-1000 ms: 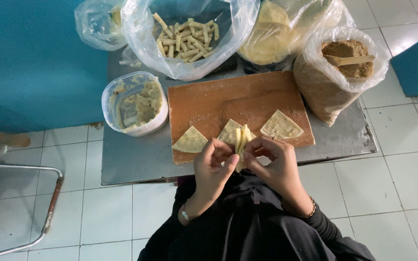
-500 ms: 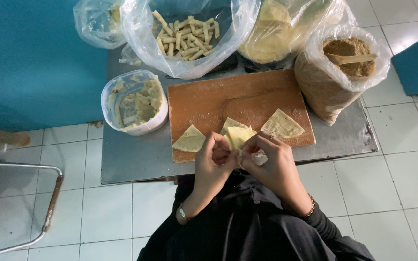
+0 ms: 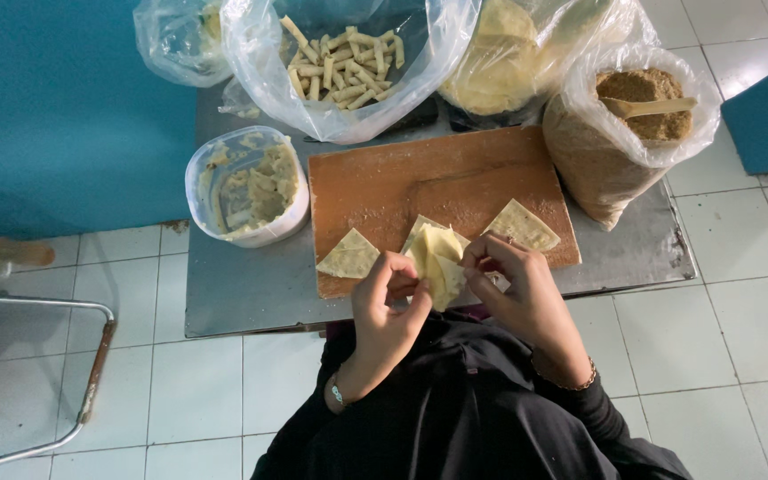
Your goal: The person sits at a small metal table and folds triangular pastry wrappers, then uses a wooden spoon to scoop brown filling from a bag and place it onto the wrappers. They press and fold the filled wrappers into closed triangular pastries one at a time on a wooden board.
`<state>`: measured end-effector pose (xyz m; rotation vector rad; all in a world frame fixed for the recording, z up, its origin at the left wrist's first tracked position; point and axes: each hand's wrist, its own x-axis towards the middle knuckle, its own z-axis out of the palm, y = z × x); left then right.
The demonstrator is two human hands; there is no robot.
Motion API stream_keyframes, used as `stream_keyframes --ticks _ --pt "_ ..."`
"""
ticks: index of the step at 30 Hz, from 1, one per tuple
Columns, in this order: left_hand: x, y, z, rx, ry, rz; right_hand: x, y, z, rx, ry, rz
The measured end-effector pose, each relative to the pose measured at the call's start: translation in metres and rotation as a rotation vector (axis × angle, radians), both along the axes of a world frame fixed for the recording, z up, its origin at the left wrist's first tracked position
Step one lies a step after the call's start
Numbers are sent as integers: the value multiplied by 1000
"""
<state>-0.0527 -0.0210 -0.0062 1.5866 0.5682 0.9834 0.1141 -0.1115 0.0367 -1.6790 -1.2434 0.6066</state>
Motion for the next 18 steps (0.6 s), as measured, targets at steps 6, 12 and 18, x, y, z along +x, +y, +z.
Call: stream_keyframes --ticks 6,12,18 --pt "1 -1 8 309 58 64 -13 3 -2 32 -83 62" --pt "1 0 9 440 84 97 -16 10 -6 6 -145 34" --pt "-1 1 4 194 23 39 -9 9 -5 76 -164 -11"
